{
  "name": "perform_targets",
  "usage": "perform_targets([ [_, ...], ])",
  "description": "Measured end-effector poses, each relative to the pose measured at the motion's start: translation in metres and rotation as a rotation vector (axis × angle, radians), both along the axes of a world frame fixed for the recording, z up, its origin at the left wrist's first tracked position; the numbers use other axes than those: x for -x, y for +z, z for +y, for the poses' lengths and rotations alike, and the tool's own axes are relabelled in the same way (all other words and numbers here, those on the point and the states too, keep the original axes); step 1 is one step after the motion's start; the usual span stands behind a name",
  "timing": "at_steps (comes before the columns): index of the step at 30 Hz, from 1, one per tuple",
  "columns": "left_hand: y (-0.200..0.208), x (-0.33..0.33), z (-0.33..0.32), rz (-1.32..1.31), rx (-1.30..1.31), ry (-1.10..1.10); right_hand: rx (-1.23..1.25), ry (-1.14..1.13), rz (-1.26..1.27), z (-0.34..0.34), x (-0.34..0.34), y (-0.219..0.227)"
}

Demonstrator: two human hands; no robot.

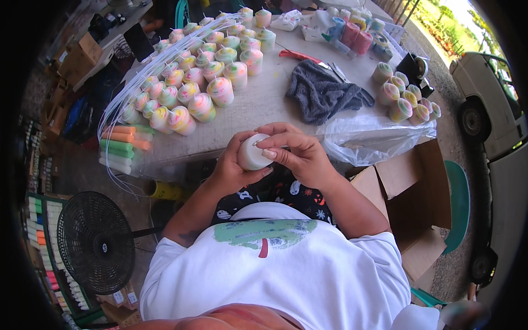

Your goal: The person inserts a wick into the top of a small cylindrical candle, ties it, and trims the excess with scissors. They repeat this process for multiple candles, placing finished units on the table.

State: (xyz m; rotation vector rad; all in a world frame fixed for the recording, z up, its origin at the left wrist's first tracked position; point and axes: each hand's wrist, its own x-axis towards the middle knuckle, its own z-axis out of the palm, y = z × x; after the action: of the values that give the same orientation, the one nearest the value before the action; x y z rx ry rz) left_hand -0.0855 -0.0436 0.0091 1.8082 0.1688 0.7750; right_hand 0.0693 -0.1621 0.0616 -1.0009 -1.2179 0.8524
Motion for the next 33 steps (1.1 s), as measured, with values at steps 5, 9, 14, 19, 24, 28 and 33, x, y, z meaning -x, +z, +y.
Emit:
perform_targets([
  [5,0.002,0.0,-0.002,0.006,-0.015,0.009,0.026,0.027,0.087,0.001,-0.001,-0.006],
  [9,0.003,0.001,-0.003,0.027,-0.067,0.026,0.035,0.004,0.064,0.001,0.0,-0.005],
  [14,0.007,0.001,-0.001,0.014,-0.179,0.078,0.046,-0.039,-0.01,0.0,0.001,-0.005],
  [19,0.003,0.0,-0.002,0.014,-0.116,0.071,0.08,-0.044,0.113,0.0,0.006,-0.003],
  [24,0.005,0.001,-0.003,0.013,-0.11,0.078,0.083,-0.004,0.242,0.0,0.004,-0.003],
  [28,0.008,0.002,-0.004,0.03,-0.106,0.08,0.065,0.051,0.345,0.001,0.001,-0.01],
  [33,0.01,0.003,-0.006,0.057,-0.051,0.073,0.06,0.101,0.425,0.0,-0.002,-0.01],
])
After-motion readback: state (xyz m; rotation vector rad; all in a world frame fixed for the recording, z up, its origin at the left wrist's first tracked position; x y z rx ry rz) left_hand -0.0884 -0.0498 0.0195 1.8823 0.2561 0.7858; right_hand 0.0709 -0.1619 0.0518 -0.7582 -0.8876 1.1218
